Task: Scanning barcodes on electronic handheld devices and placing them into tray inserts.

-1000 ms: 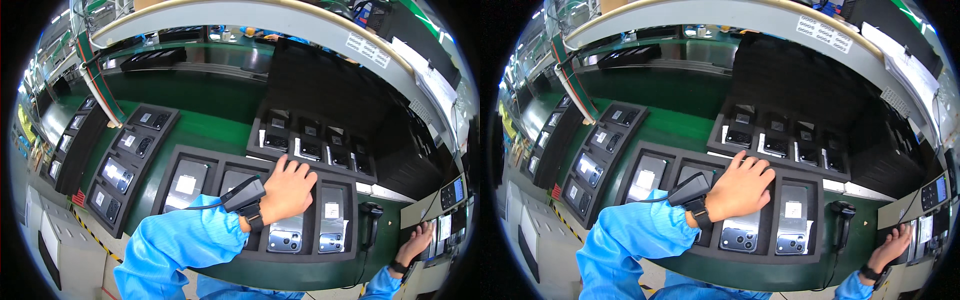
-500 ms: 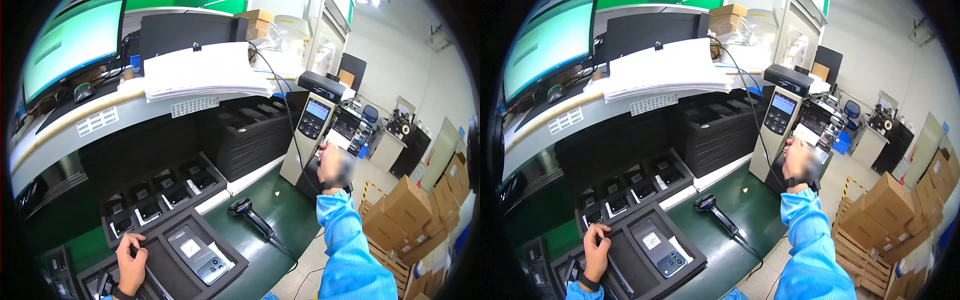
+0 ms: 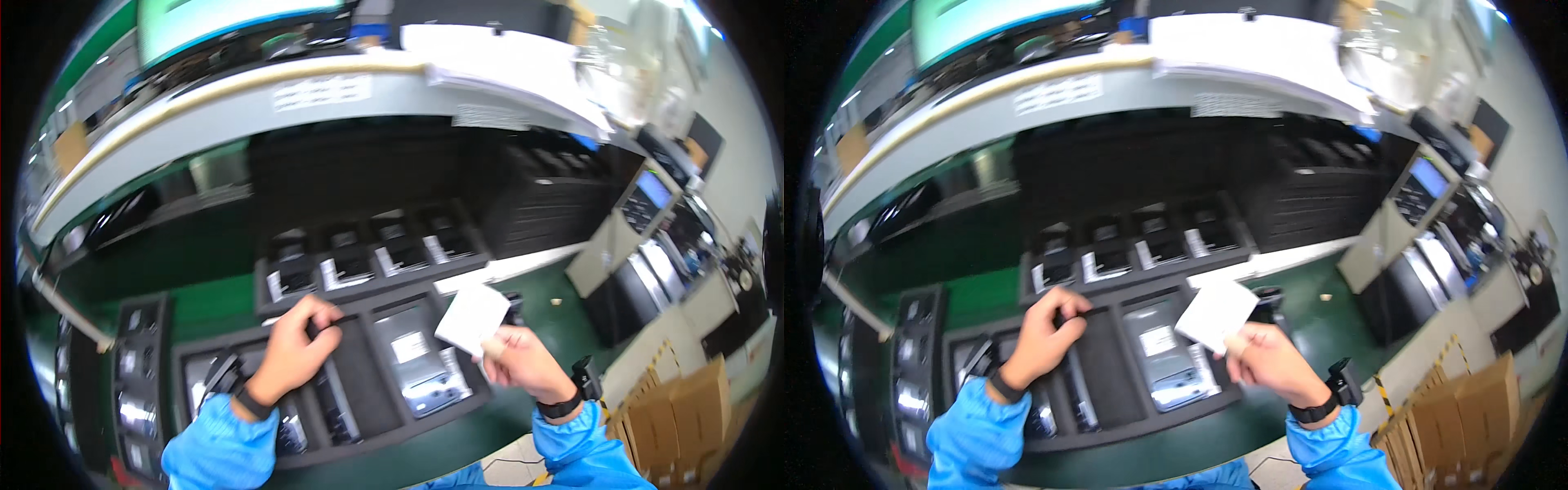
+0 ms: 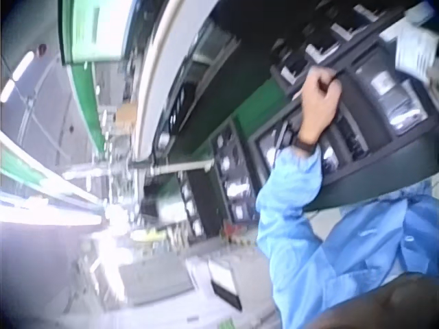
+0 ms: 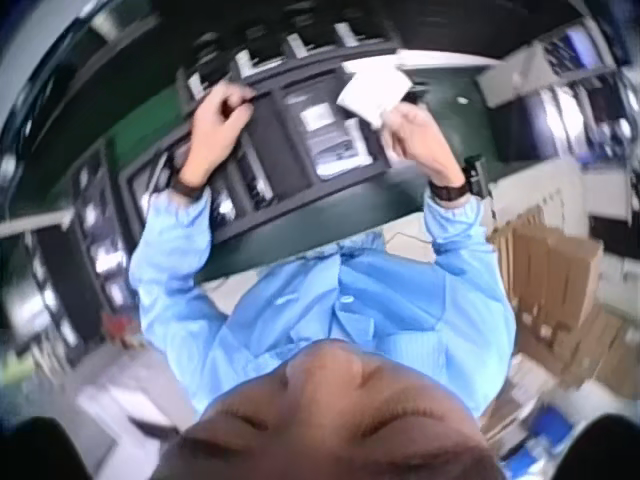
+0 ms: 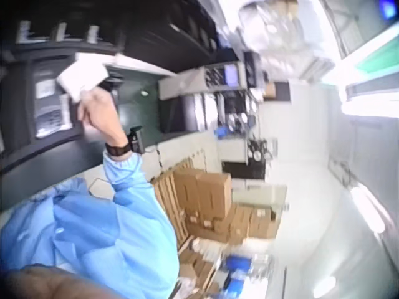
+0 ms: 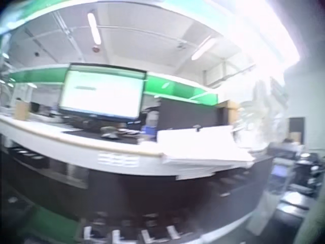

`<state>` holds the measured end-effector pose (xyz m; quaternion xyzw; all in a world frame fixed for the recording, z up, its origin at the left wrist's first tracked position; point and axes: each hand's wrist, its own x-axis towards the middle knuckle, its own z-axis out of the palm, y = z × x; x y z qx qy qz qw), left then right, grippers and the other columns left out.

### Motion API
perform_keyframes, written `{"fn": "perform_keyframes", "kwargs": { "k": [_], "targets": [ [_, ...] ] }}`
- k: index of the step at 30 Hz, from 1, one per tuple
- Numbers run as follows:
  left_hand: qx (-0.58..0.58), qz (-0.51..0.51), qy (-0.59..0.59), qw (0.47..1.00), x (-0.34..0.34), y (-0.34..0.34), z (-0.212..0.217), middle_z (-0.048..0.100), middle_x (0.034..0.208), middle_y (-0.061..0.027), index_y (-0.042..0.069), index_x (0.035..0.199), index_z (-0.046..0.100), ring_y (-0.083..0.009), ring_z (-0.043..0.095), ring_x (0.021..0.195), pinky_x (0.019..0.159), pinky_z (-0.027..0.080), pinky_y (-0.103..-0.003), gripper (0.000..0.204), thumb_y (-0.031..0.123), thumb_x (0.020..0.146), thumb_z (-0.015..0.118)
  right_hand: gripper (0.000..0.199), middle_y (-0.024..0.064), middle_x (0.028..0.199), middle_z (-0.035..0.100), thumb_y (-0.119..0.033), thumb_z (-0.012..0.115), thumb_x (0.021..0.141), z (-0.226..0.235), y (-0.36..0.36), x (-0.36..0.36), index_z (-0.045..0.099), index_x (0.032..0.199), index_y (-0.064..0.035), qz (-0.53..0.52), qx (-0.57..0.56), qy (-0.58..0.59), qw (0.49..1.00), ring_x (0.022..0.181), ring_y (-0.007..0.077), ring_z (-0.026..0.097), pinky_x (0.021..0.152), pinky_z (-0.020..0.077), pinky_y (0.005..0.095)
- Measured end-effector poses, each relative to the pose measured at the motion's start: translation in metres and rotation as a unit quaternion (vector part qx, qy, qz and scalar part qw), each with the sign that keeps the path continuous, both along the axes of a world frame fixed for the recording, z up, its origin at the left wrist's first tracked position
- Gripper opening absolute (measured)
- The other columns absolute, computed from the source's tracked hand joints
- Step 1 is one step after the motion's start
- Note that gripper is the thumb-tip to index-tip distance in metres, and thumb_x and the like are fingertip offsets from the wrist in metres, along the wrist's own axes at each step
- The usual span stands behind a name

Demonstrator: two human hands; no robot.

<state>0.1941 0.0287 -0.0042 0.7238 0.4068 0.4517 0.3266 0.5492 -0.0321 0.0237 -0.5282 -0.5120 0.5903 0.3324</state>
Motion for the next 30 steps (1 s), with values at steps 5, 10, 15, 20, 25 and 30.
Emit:
{"fn": "perform_keyframes", "kwargs": {
  "k": [5,10,15,20,25,30],
  "targets": [
    [-0.003,0.001,0.0,1.0,-0.001,-0.002,-0.001,0.068,0.109,-0.011,0.005,0.092,0.05,-0.0194,0.062,0.102,0.094,0.048,-0.034,0.02,0.009,0.088,0.07,0.036,0.0049,0.064,0.063,-0.03,0.053,0.107,0.02,0.009,-0.091,0.067,0.096,0.0016,0.348,-0.002,-0.186,0.919,0.057,0.0143,0.059,0.057,0.0491,0.0346],
    [0.046,0.007,0.102,0.994,0.0,-0.002,-0.004,0.058,0.126,-0.0182,0.005,0.1,0.055,-0.0342,0.057,0.117,0.1,0.045,-0.042,0.024,0.025,0.094,0.068,0.043,0.0078,0.058,0.059,-0.034,0.064,0.101,0.015,0.007,-0.102,0.066,0.076,0.0009,0.339,-0.006,-0.283,0.897,0.056,0.0141,0.057,0.057,0.0481,0.0351],
    [0.176,0.029,0.282,0.943,0.002,-0.009,-0.015,0.055,0.136,-0.0211,0.006,0.116,0.062,-0.0401,0.051,0.127,0.108,0.04,-0.049,0.035,0.033,0.093,0.067,0.021,0.0003,0.072,0.058,-0.017,0.075,0.092,-0.019,0.006,-0.036,0.062,0.086,-0.0012,-0.2,0.253,-0.205,0.924,0.069,0.008,0.051,0.062,0.0459,0.0282],
    [0.172,0.028,0.267,0.948,0.002,-0.009,-0.015,0.054,0.139,-0.0208,0.006,0.123,0.062,-0.0402,0.05,0.129,0.109,0.04,-0.049,0.04,0.031,0.092,0.069,0.065,0.0184,0.114,0.065,-0.02,0.075,0.086,-0.07,0.003,0.049,0.051,0.143,-0.0027,-0.313,0.226,-0.492,0.781,0.105,0.0301,0.061,0.098,0.0468,0.0419],
    [0.189,0.077,0.211,0.956,-0.031,-0.014,0.027,0.064,0.123,-0.016,0.002,0.12,0.063,-0.0371,0.058,0.119,0.105,0.044,-0.048,0.038,0.025,0.089,0.07,0.062,0.012,0.111,0.065,-0.012,0.075,0.086,-0.086,0.011,0.066,0.054,0.142,0.0005,-0.279,0.161,-0.314,0.893,0.095,0.0186,0.062,0.086,0.0518,0.0337],
    [0.077,0.146,-0.026,0.986,-0.11,-0.045,0.102,0.072,0.106,-0.0149,0.002,0.111,0.068,-0.0279,0.07,0.097,0.088,0.055,-0.042,0.027,0.021,0.092,0.068,0.033,0.0073,0.106,0.067,-0.004,0.064,0.092,-0.002,0.021,-0.007,0.064,0.125,0.0012,-0.189,0.324,-0.159,0.913,0.095,0.0145,0.061,0.091,0.0482,0.0294]
  ]
}}
